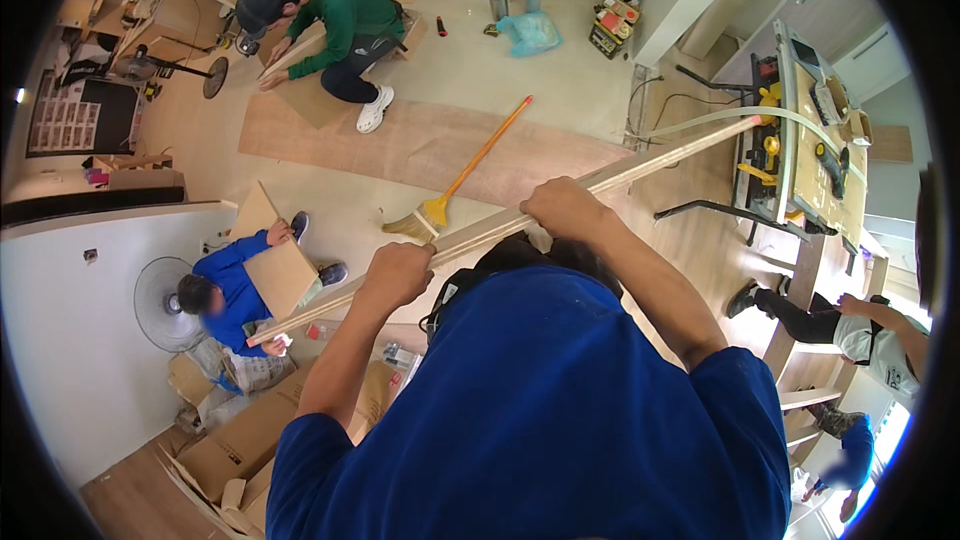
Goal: The person handles wooden planks and a large curved plywood sheet in a workshop. They position the plywood on the floor and use a hand saw to cut along a marked line. Other workers are present in the background.
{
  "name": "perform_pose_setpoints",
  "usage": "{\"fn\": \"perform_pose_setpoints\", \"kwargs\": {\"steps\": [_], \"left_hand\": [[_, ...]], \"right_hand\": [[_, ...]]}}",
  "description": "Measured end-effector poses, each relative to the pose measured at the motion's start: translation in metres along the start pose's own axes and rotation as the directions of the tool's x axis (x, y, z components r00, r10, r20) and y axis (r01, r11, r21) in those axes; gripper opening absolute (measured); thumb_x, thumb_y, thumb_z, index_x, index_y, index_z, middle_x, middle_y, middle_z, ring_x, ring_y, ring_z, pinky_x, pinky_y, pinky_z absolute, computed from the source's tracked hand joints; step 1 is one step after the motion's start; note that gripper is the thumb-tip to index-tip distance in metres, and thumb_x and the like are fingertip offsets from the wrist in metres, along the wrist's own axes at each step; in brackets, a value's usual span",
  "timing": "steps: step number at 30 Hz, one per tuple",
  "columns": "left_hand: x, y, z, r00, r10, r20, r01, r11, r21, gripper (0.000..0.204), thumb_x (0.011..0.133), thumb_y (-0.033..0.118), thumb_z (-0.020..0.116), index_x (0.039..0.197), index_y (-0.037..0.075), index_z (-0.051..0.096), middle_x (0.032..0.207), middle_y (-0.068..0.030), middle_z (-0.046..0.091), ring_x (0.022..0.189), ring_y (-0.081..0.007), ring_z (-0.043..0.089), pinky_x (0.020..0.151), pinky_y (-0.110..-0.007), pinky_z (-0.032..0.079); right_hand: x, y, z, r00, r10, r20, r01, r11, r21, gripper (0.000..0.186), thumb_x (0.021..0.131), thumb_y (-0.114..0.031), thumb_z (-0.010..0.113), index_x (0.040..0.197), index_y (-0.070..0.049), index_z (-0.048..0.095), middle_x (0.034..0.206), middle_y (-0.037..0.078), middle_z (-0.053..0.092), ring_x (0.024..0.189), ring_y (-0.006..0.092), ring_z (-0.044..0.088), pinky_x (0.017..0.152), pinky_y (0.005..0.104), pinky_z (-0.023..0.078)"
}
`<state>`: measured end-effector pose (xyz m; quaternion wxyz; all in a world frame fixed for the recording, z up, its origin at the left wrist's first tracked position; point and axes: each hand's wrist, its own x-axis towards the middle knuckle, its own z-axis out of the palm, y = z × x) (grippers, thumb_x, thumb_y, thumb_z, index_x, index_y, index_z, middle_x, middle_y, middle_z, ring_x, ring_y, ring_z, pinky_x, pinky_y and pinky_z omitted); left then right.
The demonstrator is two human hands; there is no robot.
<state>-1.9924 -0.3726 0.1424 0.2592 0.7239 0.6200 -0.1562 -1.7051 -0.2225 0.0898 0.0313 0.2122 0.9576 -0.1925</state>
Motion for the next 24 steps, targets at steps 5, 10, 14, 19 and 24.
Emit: {"fn": "perform_pose_setpoints", "kwargs": {"steps": [5,10,14,19,24], "left_hand": [[0.012,-0.003,-0.013,0.999,-0.012,0.051,0.011,1.000,0.015,0.035,0.086,0.027,0.076,0.113,0.006,0.070,0.091,-0.0205,0.073,0.092,-0.0406,0.070,0.083,-0.053,0.054],[0.026,-0.004,-0.026,0.999,0.029,0.017,-0.029,0.999,0.028,0.040,0.086,0.027,0.077,0.118,0.003,0.069,0.096,-0.0223,0.074,0.094,-0.0411,0.070,0.084,-0.053,0.054],[0.042,-0.002,-0.034,0.999,0.031,0.009,-0.031,0.998,0.053,0.042,0.085,0.027,0.078,0.119,0.003,0.069,0.097,-0.0227,0.074,0.095,-0.0411,0.071,0.085,-0.052,0.054],[0.062,0.001,-0.048,0.999,0.043,0.007,-0.044,0.998,0.040,0.043,0.083,0.027,0.079,0.119,0.005,0.071,0.100,-0.0241,0.074,0.098,-0.0426,0.070,0.088,-0.052,0.054],[0.086,0.011,-0.059,0.999,0.040,0.010,-0.041,0.999,0.031,0.043,0.083,0.027,0.080,0.119,0.005,0.071,0.101,-0.0243,0.073,0.100,-0.0427,0.069,0.089,-0.052,0.053]], "right_hand": [[0.014,0.015,-0.006,0.998,0.013,-0.058,-0.015,0.999,-0.042,0.005,0.075,-0.008,0.071,0.078,-0.008,0.075,0.079,0.014,0.073,0.083,0.0341,0.073,0.072,0.0467,0.058],[0.028,0.029,-0.013,0.997,0.076,0.025,-0.075,0.996,-0.041,0.007,0.074,-0.006,0.071,0.079,-0.005,0.076,0.080,0.016,0.074,0.081,0.0354,0.074,0.070,0.0478,0.058],[0.032,0.042,-0.023,0.984,0.092,0.153,-0.075,0.991,-0.114,0.013,0.074,-0.004,0.071,0.084,-0.003,0.078,0.083,0.018,0.075,0.082,0.0355,0.075,0.070,0.0474,0.058],[0.034,0.061,-0.023,0.986,0.111,0.124,-0.101,0.991,-0.087,0.013,0.073,-0.003,0.071,0.084,-0.002,0.078,0.087,0.018,0.075,0.084,0.0359,0.075,0.070,0.0477,0.058],[0.030,0.090,-0.020,0.984,0.105,0.147,-0.097,0.993,-0.060,0.012,0.076,-0.003,0.069,0.084,-0.004,0.078,0.087,0.017,0.076,0.086,0.0363,0.075,0.072,0.0479,0.058]]}}
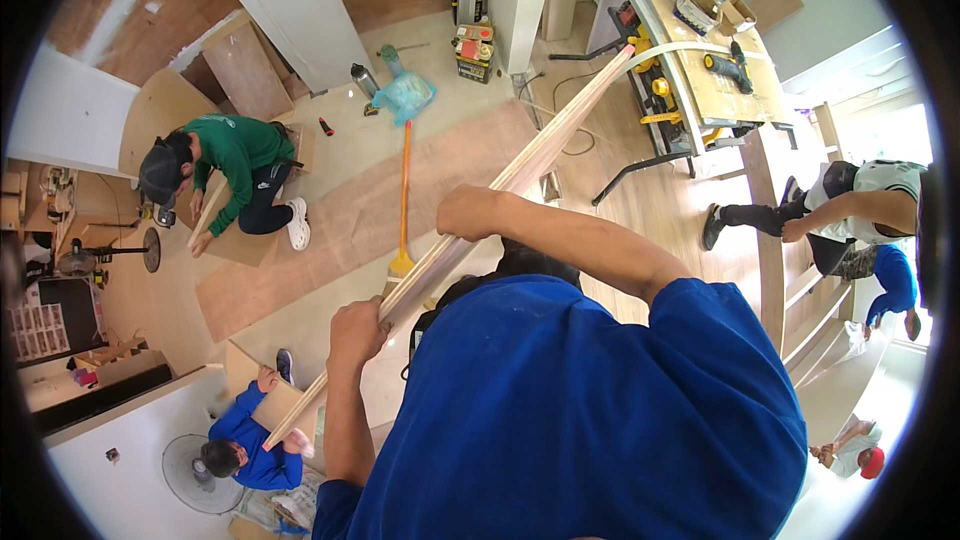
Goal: The person handles wooden planks and a large curved plywood sheet in a workshop. They position the plywood on the floor and use a hand saw to cut along a marked line. Other workers are present in the background.
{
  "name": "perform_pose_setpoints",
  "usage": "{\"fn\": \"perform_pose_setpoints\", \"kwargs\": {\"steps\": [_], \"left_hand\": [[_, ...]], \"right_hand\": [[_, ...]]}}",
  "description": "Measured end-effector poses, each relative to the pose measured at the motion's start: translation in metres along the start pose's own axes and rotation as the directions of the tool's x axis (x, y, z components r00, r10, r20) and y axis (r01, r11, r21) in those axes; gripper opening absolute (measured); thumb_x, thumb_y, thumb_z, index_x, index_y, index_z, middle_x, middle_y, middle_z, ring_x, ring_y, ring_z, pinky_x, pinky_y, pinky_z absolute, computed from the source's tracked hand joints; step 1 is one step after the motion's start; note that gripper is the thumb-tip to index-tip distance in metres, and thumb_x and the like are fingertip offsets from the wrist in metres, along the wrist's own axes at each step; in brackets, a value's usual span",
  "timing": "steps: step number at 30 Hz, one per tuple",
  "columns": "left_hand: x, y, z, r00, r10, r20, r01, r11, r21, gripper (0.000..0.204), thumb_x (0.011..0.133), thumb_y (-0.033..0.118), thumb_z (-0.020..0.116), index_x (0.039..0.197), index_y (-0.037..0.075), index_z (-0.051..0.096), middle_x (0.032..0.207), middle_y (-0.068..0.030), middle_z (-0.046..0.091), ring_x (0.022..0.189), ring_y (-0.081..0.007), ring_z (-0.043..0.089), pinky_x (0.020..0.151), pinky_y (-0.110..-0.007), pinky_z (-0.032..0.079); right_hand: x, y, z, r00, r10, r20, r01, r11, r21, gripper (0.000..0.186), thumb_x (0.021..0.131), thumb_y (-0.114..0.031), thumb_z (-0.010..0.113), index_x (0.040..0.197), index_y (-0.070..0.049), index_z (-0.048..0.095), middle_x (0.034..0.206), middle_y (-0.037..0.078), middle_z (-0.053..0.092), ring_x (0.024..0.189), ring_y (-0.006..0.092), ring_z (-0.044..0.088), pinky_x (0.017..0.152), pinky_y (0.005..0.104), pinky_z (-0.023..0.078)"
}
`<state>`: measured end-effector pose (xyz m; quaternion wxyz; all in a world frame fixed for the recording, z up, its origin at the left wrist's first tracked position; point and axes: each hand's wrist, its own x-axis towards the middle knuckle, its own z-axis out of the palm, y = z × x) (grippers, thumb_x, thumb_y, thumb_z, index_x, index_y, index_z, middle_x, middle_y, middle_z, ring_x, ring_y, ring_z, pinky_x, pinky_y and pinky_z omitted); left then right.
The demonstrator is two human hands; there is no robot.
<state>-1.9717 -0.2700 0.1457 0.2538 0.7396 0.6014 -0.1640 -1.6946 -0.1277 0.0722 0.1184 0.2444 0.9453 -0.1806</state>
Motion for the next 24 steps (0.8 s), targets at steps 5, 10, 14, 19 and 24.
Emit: {"fn": "perform_pose_setpoints", "kwargs": {"steps": [5,10,14,19,24], "left_hand": [[0.036,0.014,-0.012,1.000,-0.009,-0.006,0.010,0.999,0.046,0.040,0.086,0.026,0.077,0.120,0.006,0.070,0.100,-0.0225,0.074,0.096,-0.0405,0.071,0.086,-0.051,0.054],[0.086,0.039,-0.040,0.999,-0.038,-0.010,0.039,0.998,0.054,0.043,0.084,0.027,0.078,0.122,0.008,0.070,0.097,-0.0221,0.074,0.095,-0.0408,0.071,0.086,-0.051,0.055],[0.131,0.067,-0.075,0.996,-0.089,0.016,0.088,0.993,0.076,0.044,0.084,0.028,0.078,0.122,0.008,0.070,0.098,-0.0226,0.074,0.096,-0.0412,0.071,0.087,-0.051,0.055],[0.198,0.101,-0.115,0.999,-0.040,0.014,0.040,0.999,-0.017,0.046,0.084,0.029,0.076,0.123,0.006,0.070,0.101,-0.0234,0.074,0.100,-0.0419,0.070,0.090,-0.052,0.053],[0.293,0.127,-0.127,0.995,0.052,-0.081,-0.055,0.998,-0.038,0.041,0.085,0.025,0.071,0.122,0.006,0.070,0.101,-0.0231,0.074,0.100,-0.0415,0.070,0.089,-0.052,0.053]], "right_hand": [[-0.006,0.038,-0.009,0.999,-0.022,-0.031,0.022,1.000,-0.005,0.012,0.077,-0.004,0.069,0.084,-0.006,0.078,0.086,0.016,0.075,0.086,0.0360,0.074,0.074,0.0477,0.058],[-0.006,0.101,-0.031,0.998,-0.059,0.014,0.059,0.998,0.001,0.014,0.076,-0.005,0.070,0.087,-0.005,0.080,0.091,0.016,0.077,0.090,0.0361,0.075,0.074,0.0476,0.059],[-0.006,0.163,-0.056,0.996,-0.089,0.024,0.089,0.996,0.002,0.016,0.076,-0.006,0.072,0.089,-0.005,0.080,0.093,0.015,0.078,0.092,0.0355,0.075,0.075,0.0477,0.060],[-0.011,0.249,-0.082,0.996,-0.092,-0.004,0.092,0.995,-0.029,0.013,0.078,-0.005,0.070,0.087,-0.004,0.080,0.094,0.015,0.078,0.094,0.0353,0.075,0.077,0.0476,0.060],[-0.021,0.351,-0.080,0.992,-0.022,-0.121,0.023,1.000,0.011,0.012,0.077,-0.006,0.069,0.085,-0.005,0.079,0.088,0.016,0.076,0.092,0.0367,0.074,0.077,0.0478,0.059]]}}
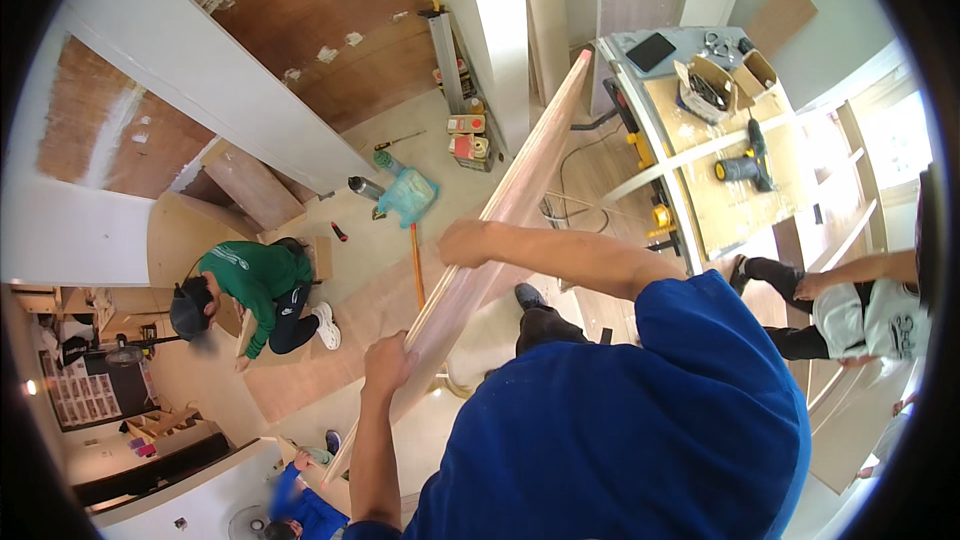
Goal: The person handles wooden planks and a large curved plywood sheet in a workshop. They position the plywood on the floor and use a hand saw to cut along a marked line. Other workers are present in the background.
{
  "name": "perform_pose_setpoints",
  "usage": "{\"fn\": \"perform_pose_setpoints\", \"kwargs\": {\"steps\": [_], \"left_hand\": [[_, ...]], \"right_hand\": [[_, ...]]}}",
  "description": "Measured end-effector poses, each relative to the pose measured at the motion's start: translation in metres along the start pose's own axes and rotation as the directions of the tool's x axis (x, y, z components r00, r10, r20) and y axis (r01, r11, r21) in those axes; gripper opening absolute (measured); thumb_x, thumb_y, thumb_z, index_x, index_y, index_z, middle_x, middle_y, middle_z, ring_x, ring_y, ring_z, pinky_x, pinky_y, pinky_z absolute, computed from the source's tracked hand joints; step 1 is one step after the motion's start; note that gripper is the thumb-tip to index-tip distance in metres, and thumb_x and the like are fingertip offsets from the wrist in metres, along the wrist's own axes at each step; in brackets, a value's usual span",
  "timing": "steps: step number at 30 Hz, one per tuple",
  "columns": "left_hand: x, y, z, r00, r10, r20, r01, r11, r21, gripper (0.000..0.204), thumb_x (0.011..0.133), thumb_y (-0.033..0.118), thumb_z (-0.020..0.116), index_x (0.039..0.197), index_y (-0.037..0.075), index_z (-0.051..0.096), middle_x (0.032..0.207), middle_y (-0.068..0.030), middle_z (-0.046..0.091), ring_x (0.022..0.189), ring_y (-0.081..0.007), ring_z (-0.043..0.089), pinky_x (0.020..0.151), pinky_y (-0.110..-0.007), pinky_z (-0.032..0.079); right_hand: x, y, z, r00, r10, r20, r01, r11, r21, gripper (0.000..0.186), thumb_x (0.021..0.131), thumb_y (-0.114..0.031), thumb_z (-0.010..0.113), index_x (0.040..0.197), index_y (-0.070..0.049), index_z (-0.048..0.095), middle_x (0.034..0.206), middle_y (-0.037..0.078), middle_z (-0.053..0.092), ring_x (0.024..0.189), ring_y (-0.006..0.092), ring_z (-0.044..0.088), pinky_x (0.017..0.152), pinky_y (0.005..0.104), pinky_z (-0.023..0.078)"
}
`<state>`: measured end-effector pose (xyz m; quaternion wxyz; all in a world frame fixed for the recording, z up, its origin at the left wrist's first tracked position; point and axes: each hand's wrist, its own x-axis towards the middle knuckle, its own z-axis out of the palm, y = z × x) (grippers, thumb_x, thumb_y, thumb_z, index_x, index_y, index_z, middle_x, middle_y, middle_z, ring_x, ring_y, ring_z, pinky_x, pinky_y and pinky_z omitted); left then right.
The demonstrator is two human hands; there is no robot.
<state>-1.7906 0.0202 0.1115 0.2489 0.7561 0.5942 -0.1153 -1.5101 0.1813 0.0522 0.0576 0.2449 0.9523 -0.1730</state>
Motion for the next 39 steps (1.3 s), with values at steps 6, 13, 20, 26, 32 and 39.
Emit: {"fn": "perform_pose_setpoints", "kwargs": {"steps": [6,13,20,26,32,39], "left_hand": [[0.124,0.018,0.002,0.999,0.004,-0.043,-0.002,0.999,0.053,0.040,0.083,0.027,0.074,0.116,0.006,0.070,0.105,-0.0234,0.074,0.100,-0.0412,0.070,0.090,-0.052,0.054],[0.203,0.021,0.002,0.997,-0.068,-0.039,0.070,0.997,0.036,0.040,0.085,0.028,0.075,0.119,0.008,0.070,0.109,-0.0219,0.074,0.104,-0.0395,0.070,0.092,-0.051,0.056],[0.249,0.006,0.008,0.997,-0.028,-0.075,0.032,0.998,0.050,0.042,0.084,0.027,0.075,0.122,0.009,0.070,0.108,-0.0204,0.074,0.104,-0.0395,0.070,0.092,-0.050,0.056],[0.270,-0.012,0.006,0.992,-0.083,-0.097,0.085,0.996,0.015,0.042,0.084,0.030,0.075,0.119,0.007,0.070,0.108,-0.0217,0.074,0.104,-0.0399,0.070,0.092,-0.051,0.055],[0.268,-0.031,-0.007,0.986,-0.068,-0.154,0.053,0.994,-0.094,0.062,0.085,0.029,0.070,0.142,0.009,0.059,0.119,-0.0243,0.071,0.111,-0.0420,0.068,0.094,-0.053,0.054],[0.122,-0.028,0.009,0.878,-0.194,-0.438,0.128,0.976,-0.178,0.068,0.086,0.021,0.077,0.147,0.006,0.051,0.153,-0.0212,0.049,0.141,-0.0402,0.047,0.116,-0.051,0.039]], "right_hand": [[-0.002,0.117,0.013,0.997,0.075,0.011,-0.075,0.996,-0.045,0.019,0.078,-0.005,0.071,0.095,-0.008,0.080,0.099,0.014,0.078,0.097,0.0347,0.075,0.079,0.0474,0.060],[0.020,0.178,0.016,0.985,0.159,0.065,-0.145,0.974,-0.176,0.018,0.079,-0.007,0.070,0.093,-0.011,0.080,0.098,0.012,0.077,0.098,0.0329,0.075,0.079,0.0473,0.060],[0.039,0.215,0.020,0.968,0.249,0.022,-0.245,0.962,-0.122,0.022,0.082,-0.008,0.068,0.099,-0.015,0.080,0.101,0.011,0.077,0.099,0.0322,0.075,0.078,0.0477,0.060],[0.069,0.242,0.033,0.964,0.265,0.019,-0.261,0.958,-0.122,0.020,0.086,-0.013,0.066,0.101,-0.017,0.080,0.104,0.012,0.077,0.101,0.0333,0.075,0.078,0.0489,0.059],[0.083,0.271,0.040,0.992,0.121,0.030,-0.116,0.984,-0.137,0.023,0.081,-0.018,0.074,0.103,-0.010,0.079,0.106,0.015,0.077,0.103,0.0364,0.074,0.086,0.0526,0.058],[0.056,0.232,0.010,0.972,0.232,-0.043,-0.235,0.969,-0.080,0.065,0.078,-0.016,0.083,0.139,-0.013,0.061,0.130,0.011,0.070,0.120,0.0324,0.066,0.104,0.0486,0.049]]}}
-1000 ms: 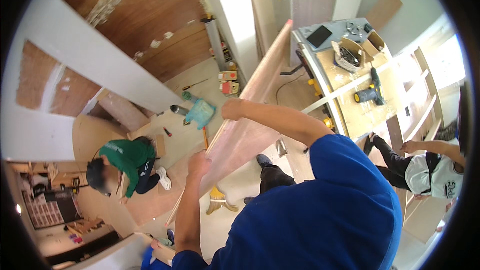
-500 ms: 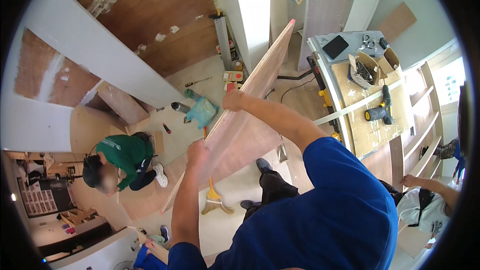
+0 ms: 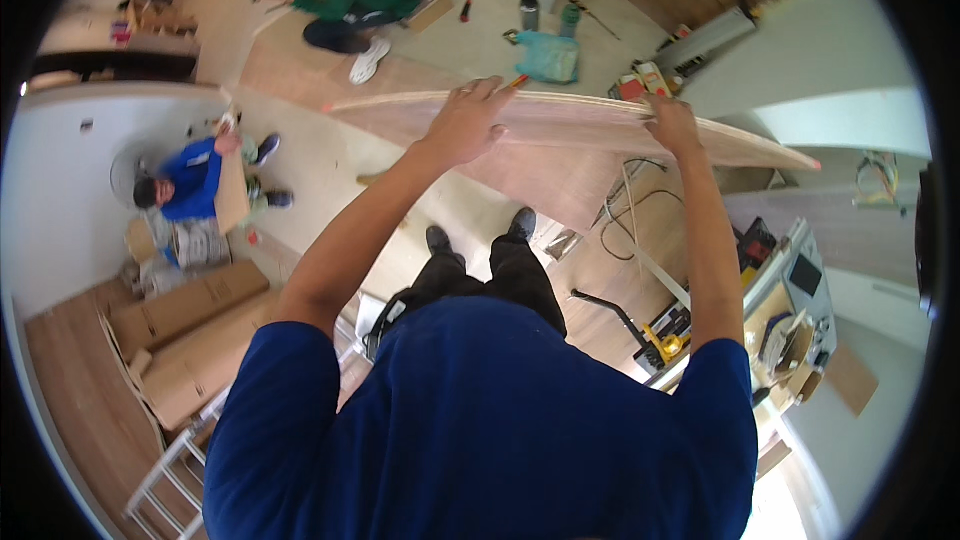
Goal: The person handles wooden planks and a large curved plywood sheet in a workshop. They position the plywood on the floor and use a hand saw to cut along a marked line. Other workers are present in the background.
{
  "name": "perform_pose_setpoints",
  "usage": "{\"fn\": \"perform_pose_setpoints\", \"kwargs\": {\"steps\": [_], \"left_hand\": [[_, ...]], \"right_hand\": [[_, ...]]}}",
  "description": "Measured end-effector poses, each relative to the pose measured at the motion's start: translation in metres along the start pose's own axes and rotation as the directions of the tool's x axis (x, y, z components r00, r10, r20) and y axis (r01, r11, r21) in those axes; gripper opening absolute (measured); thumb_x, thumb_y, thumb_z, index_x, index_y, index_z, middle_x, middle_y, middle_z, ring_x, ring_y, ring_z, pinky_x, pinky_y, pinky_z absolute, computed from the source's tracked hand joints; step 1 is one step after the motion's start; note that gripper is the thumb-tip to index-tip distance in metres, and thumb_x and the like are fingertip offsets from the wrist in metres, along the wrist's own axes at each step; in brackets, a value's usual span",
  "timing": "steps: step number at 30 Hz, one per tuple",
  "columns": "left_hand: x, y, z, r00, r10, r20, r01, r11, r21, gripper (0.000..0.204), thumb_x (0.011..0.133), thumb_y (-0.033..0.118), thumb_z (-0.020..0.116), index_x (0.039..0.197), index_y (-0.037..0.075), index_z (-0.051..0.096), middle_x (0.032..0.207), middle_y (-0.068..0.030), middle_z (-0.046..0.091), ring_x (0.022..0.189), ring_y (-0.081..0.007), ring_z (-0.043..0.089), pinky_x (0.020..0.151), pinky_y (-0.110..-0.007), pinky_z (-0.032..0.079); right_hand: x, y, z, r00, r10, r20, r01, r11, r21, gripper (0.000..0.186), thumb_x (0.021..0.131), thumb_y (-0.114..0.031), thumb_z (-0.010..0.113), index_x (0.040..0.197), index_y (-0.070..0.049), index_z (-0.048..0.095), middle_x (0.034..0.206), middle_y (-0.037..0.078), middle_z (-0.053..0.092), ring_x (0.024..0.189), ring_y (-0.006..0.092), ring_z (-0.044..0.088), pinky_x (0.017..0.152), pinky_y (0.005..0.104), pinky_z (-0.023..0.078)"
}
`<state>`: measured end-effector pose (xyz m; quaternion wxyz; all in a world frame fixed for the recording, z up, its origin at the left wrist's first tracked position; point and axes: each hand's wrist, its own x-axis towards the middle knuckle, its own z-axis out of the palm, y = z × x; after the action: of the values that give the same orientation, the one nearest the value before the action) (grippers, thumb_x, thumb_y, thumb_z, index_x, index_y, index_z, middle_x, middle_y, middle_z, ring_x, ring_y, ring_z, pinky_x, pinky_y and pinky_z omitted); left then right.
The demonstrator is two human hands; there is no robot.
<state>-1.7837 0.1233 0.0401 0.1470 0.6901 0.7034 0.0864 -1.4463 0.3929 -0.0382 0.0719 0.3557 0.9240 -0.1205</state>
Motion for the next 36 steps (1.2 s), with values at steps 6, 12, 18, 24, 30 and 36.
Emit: {"fn": "perform_pose_setpoints", "kwargs": {"steps": [6,12,18,24,30,36], "left_hand": [[-0.240,-0.109,0.021,0.842,-0.534,-0.075,0.511,0.835,-0.201,0.053,0.091,0.022,0.074,0.138,0.001,0.059,0.136,-0.0240,0.063,0.125,-0.0421,0.060,0.106,-0.046,0.049],[-0.520,-0.105,0.128,0.266,-0.797,0.543,0.921,0.377,0.103,0.039,0.087,0.039,0.075,0.095,0.001,0.076,0.097,-0.0226,0.076,0.095,-0.0391,0.073,0.086,-0.048,0.057],[-0.611,-0.014,0.195,0.113,-0.591,0.798,0.983,-0.051,-0.177,0.021,0.084,0.019,0.076,0.103,0.009,0.078,0.082,-0.0084,0.072,0.065,-0.0172,0.064,0.058,-0.037,0.053],[-0.575,-0.079,0.210,0.311,-0.604,0.734,0.783,-0.274,-0.558,0.034,0.094,0.030,0.069,0.115,0.005,0.076,0.098,-0.0101,0.078,0.088,-0.0216,0.072,0.083,-0.038,0.057],[-0.609,-0.184,0.158,0.128,-0.893,0.432,0.585,-0.284,-0.760,0.027,0.092,0.021,0.074,0.111,0.003,0.072,0.096,-0.0107,0.076,0.078,-0.0199,0.073,0.066,-0.035,0.058],[-0.650,-0.215,0.160,-0.047,-0.948,0.313,0.475,-0.297,-0.829,0.023,0.092,0.022,0.073,0.100,0.001,0.073,0.084,-0.0085,0.073,0.068,-0.0179,0.070,0.058,-0.031,0.056]], "right_hand": [[-0.014,-0.063,-0.015,0.996,-0.027,-0.081,0.019,0.995,-0.099,0.094,0.075,-0.019,0.088,0.157,-0.017,0.042,0.155,0.010,0.050,0.144,0.0337,0.045,0.117,0.0534,0.035],[0.020,-0.173,-0.008,0.953,-0.289,-0.090,0.292,0.956,0.028,0.092,0.075,-0.020,0.088,0.155,-0.015,0.045,0.156,0.014,0.049,0.145,0.0350,0.044,0.118,0.0552,0.034],[0.082,-0.331,0.020,0.885,-0.461,-0.064,0.466,0.878,0.109,0.089,0.075,-0.018,0.088,0.153,-0.011,0.046,0.152,0.015,0.053,0.142,0.0340,0.048,0.116,0.0530,0.036],[0.151,-0.437,0.038,0.917,-0.397,0.025,0.396,0.918,0.031,0.086,0.078,-0.019,0.085,0.153,-0.007,0.046,0.138,0.021,0.062,0.127,0.0378,0.060,0.104,0.0472,0.050],[0.180,-0.449,0.045,0.888,-0.373,0.270,0.367,0.927,0.072,0.051,0.084,-0.022,0.079,0.130,-0.002,0.067,0.106,0.027,0.074,0.102,0.0437,0.070,0.089,0.0499,0.055],[0.180,-0.441,0.046,0.861,-0.400,0.314,0.341,0.913,0.225,0.044,0.082,-0.014,0.078,0.123,0.001,0.071,0.100,0.026,0.075,0.095,0.0406,0.074,0.083,0.0453,0.057]]}}
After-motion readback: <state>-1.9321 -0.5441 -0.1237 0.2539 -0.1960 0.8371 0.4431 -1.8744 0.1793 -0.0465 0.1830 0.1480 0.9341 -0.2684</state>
